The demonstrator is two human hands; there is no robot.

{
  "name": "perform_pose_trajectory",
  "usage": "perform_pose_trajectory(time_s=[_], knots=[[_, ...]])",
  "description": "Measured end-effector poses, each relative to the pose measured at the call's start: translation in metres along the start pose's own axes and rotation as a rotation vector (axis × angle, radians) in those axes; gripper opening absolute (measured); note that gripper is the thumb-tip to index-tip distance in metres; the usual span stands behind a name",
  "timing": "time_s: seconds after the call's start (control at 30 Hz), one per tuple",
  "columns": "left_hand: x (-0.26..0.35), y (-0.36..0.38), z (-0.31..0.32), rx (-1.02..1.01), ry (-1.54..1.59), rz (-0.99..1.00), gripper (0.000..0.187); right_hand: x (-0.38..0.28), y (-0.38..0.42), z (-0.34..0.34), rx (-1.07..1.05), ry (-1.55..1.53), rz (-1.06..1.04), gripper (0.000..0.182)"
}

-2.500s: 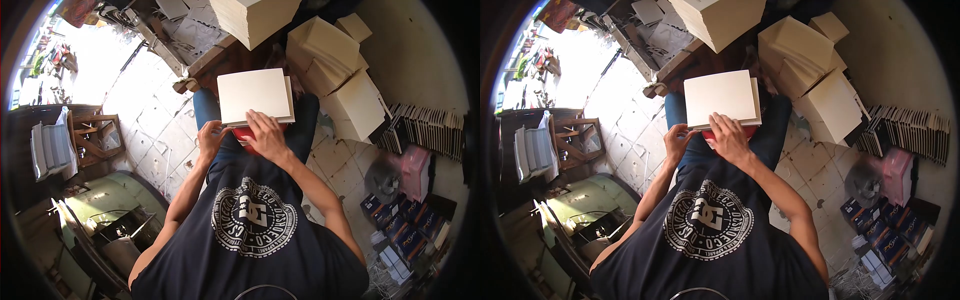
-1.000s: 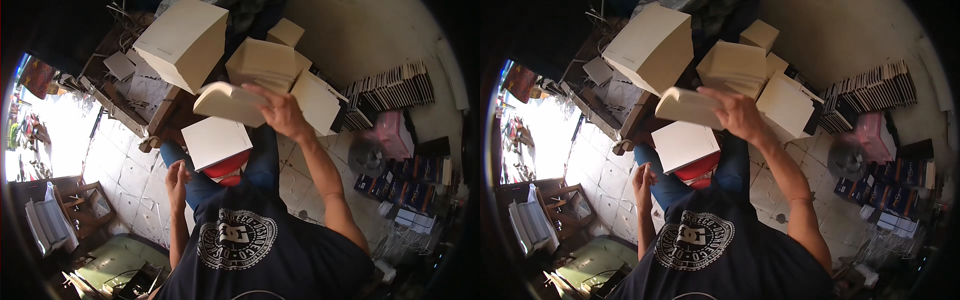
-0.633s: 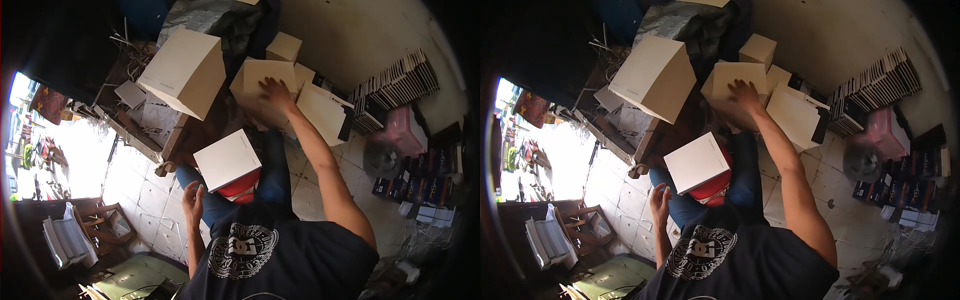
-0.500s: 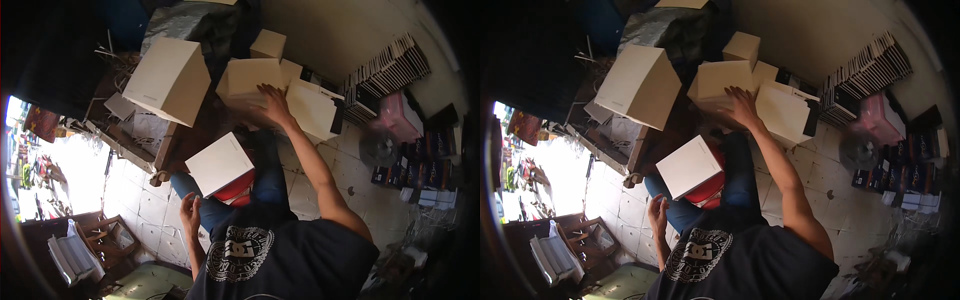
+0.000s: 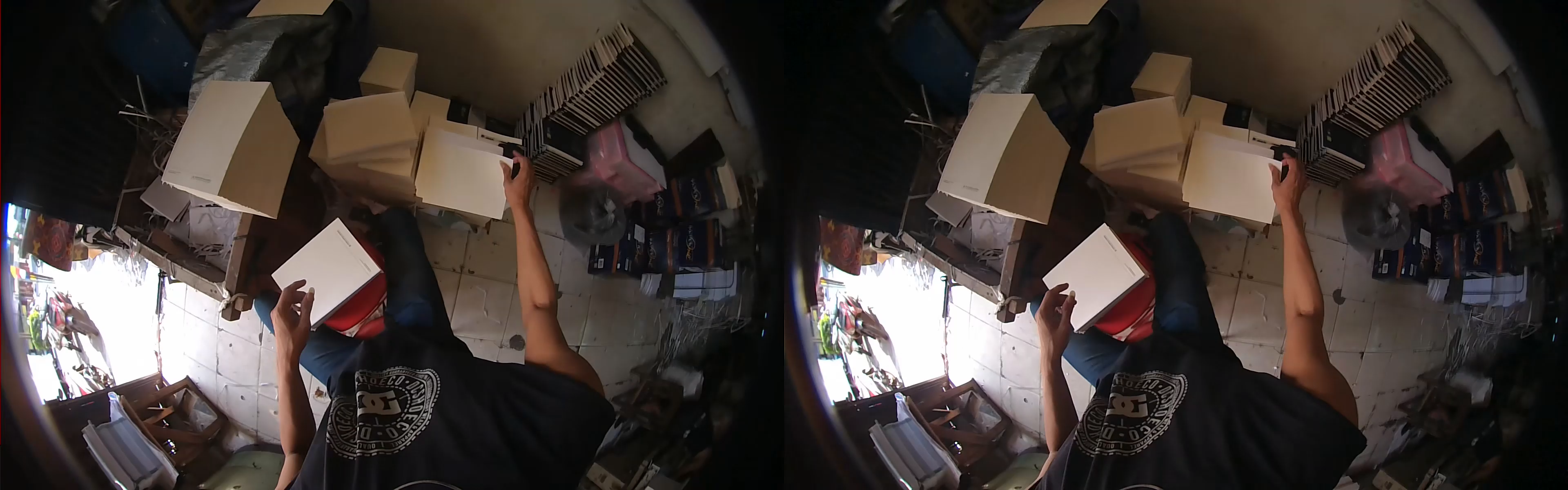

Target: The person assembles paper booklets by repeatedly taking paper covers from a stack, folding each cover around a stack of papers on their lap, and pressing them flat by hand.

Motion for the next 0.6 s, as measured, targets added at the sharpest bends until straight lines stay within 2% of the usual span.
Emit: perform_pose_trajectory(time_s=[0.07,0.1,0.13,0.23,0.3,0.33,0.37,0.43,0.5,0.6], knots=[[0.042,-0.007,0.006,-0.037,0.055,0.065,0.029,-0.011,-0.002,-0.01,-0.031,-0.604,0.164,0.025],[0.063,-0.007,0.008,-0.049,0.083,0.086,0.029,-0.06,0.003,-0.035,-0.028,-0.715,0.063,0.02],[0.098,-0.005,0.005,0.013,0.07,0.244,0.033,-0.122,0.017,-0.07,-0.037,-0.827,-0.035,0.015],[0.189,0.015,0.004,0.2,0.032,0.69,0.043,-0.232,0.079,-0.113,-0.3,-0.875,-0.092,0.011],[0.207,0.023,0.017,0.246,0.027,0.797,0.047,-0.287,0.114,-0.125,-0.406,-0.995,-0.137,0.013],[0.207,0.022,0.024,0.236,0.001,0.796,0.046,-0.296,0.133,-0.112,-0.482,-1.138,-0.042,0.017],[0.202,0.02,0.026,0.24,-0.042,0.787,0.046,-0.317,0.139,-0.119,-0.466,-1.111,-0.086,0.018],[0.171,0.018,0.021,0.256,-0.04,0.696,0.046,-0.321,0.159,-0.091,-0.565,-1.113,0.081,0.021],[0.143,0.023,0.014,0.318,-0.015,0.662,0.043,-0.341,0.174,-0.07,-0.667,-1.174,0.134,0.024],[0.119,0.034,0.001,0.429,-0.004,0.618,0.038,-0.357,0.196,-0.042,-0.723,-1.176,0.096,0.017]])
Point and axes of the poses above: each hand's wrist, its own y-axis away from the middle knuckle, its own z-axis out of the palm, x = y × z, the point moved 10 cm from there along -y, towards the middle knuckle, and after that the axes turned 3 degrees about -y, right-handed, at the moved point
